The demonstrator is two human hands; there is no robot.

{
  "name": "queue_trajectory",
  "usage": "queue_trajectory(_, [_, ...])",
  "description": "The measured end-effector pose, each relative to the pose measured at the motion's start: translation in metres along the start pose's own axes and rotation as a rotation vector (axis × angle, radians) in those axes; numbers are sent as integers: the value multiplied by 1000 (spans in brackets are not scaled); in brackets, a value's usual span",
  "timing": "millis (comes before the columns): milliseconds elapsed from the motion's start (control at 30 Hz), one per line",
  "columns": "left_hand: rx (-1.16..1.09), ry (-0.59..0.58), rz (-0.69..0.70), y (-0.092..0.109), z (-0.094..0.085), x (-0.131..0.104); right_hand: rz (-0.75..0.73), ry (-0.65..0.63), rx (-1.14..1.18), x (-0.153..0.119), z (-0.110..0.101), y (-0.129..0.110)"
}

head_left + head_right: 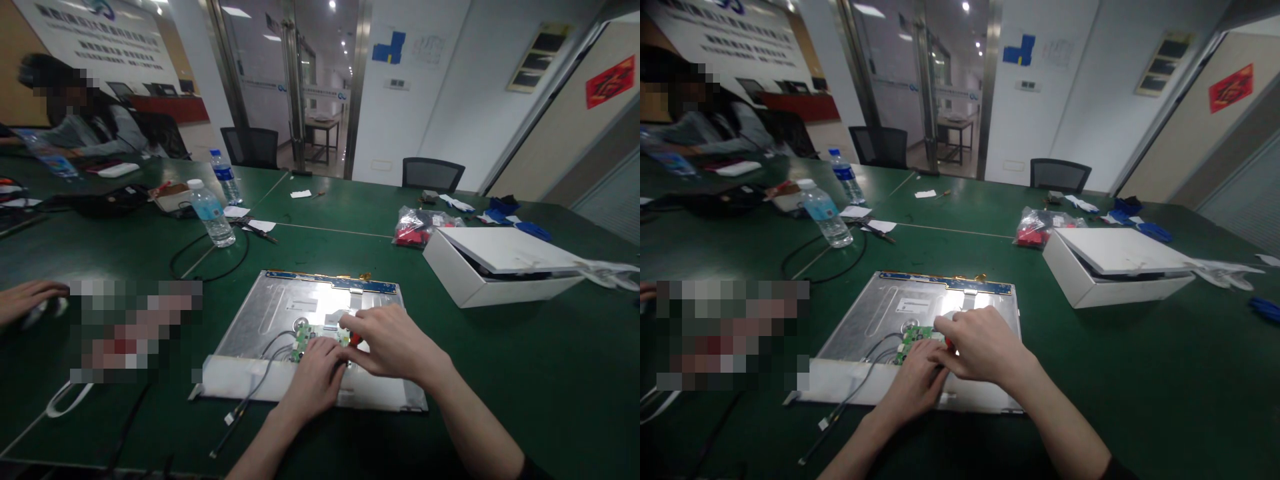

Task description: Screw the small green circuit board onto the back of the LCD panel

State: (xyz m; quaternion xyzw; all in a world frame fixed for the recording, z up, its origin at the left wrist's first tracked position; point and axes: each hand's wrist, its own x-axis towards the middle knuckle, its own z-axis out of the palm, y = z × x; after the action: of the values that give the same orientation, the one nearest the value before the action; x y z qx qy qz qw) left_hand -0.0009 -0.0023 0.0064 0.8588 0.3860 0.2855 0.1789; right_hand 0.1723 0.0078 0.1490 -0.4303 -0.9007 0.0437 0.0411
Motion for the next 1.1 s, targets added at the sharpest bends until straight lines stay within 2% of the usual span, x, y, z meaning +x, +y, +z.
queue_trajectory(133, [6, -10, -8, 1, 0, 0, 35, -38, -37, 0, 1, 1])
queue_trajectory(367, [-8, -21, -16, 0, 1, 0, -34, -12, 26, -2, -3, -2])
queue_trajectory(567, [7, -21, -20, 0, 0, 1, 26, -28, -52, 1, 3, 0])
queue_trajectory(800, [-7, -19, -12, 0, 0, 1, -40, -1, 33, -3, -2, -3])
queue_trajectory(1000, [-1, -4, -1, 0, 0, 0, 59, -25, -52, 0, 2, -1])
queue_trajectory(1100, [12, -25, -19, 0, 0, 1, 30, -28, -35, -1, 0, -1])
